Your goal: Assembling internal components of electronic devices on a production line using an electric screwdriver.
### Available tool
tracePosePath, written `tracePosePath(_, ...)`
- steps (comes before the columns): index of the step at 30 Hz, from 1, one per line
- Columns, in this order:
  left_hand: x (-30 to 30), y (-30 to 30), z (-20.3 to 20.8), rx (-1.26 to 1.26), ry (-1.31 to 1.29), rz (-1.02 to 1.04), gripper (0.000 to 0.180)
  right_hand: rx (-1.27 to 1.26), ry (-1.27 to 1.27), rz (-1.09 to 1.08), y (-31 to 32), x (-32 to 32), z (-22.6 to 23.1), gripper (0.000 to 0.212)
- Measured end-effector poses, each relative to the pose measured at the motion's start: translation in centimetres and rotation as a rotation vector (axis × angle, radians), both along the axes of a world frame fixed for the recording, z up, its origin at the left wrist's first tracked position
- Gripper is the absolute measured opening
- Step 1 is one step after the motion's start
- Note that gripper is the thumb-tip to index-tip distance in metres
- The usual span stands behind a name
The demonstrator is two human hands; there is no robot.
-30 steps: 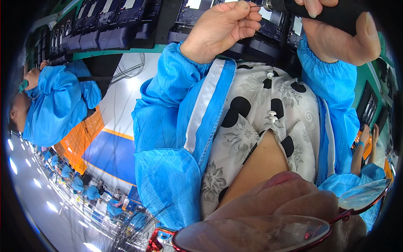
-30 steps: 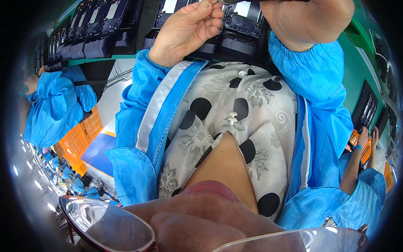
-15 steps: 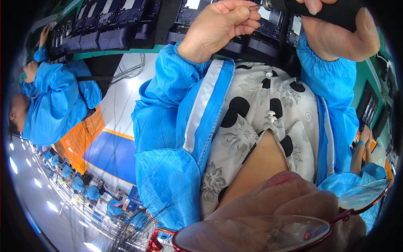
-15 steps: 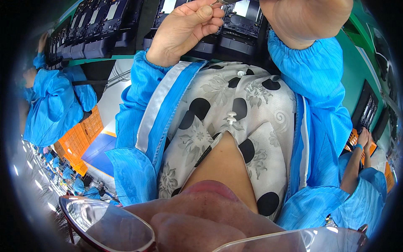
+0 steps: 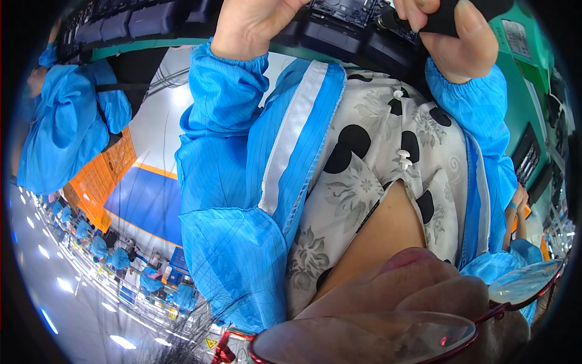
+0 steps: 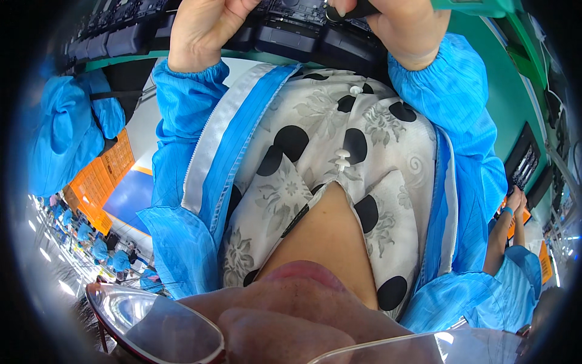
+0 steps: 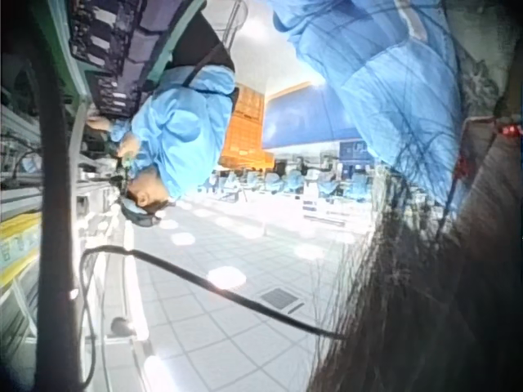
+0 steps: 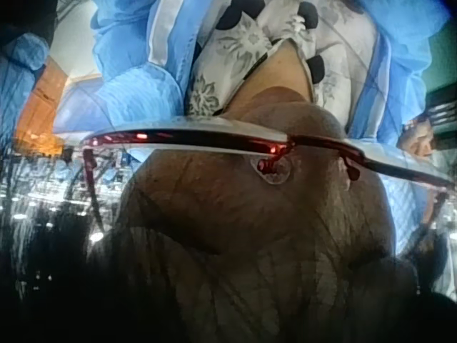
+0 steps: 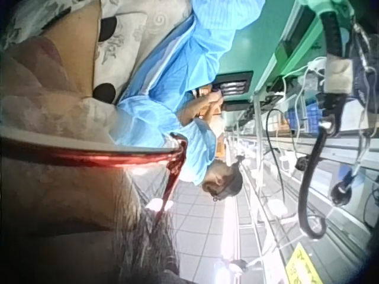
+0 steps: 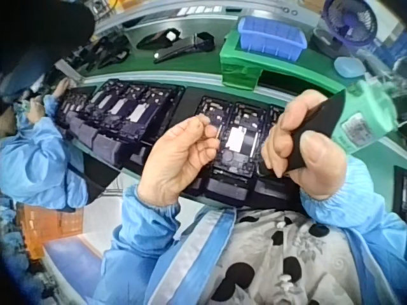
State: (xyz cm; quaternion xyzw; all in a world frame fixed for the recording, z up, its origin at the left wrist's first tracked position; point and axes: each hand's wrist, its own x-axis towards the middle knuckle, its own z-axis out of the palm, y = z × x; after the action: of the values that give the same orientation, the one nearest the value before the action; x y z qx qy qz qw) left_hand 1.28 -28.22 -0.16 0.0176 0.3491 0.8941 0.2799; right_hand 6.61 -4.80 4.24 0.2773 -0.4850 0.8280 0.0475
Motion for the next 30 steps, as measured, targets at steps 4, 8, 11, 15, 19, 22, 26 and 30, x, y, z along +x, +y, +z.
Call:
tracePosePath(4, 0.5, -0.5, 0.5, 0.017, 0.021, 0.008, 0.016, 0.043, -0.076, -0.067, -1.2, 0.9, -0.1, 0.042)
tracePosePath(8, 0.1, -0.1, 0.8, 0.022, 0.021, 0.011, 0.016, 0.047, -0.092, -0.094, -1.2, 0.3, -0.9, 0.042)
tracePosePath(11, 0.1, -0.3, 0.8, 0.005, 0.012, 0.023, 0.016, 0.03, -0.076, -0.066, -1.4, 0.0, -1.6, 0.042)
tracePosePath(15, 0.2, -0.1, 0.6, -0.003, 0.015, 0.023, 0.016, 0.018, -0.068, -0.088, -1.8, 0.1, -1.8, 0.041)
tracePosePath(19, 0.5, -0.1, 0.4, 0.002, 0.007, 0.027, 0.016, 0.022, -0.088, -0.069, -1.2, -0.1, -3.0, 0.041)
tracePosePath(22, 0.5, 0.0, 0.3, 0.01, -0.002, 0.023, 0.016, 0.034, -0.112, -0.075, -1.4, 0.2, -2.6, 0.041)
tracePosePath(26, 0.2, 0.0, 0.0, 0.029, 0.01, 0.008, 0.016, 0.036, -0.079, -0.055, -2.2, 0.1, -2.2, 0.042)
tracePosePath(30, 0.3, -0.8, -0.1, 0.015, 0.023, 0.031, 0.018, 0.175, -0.105, 0.006, -3.4, -1.2, -1.4, 0.041)
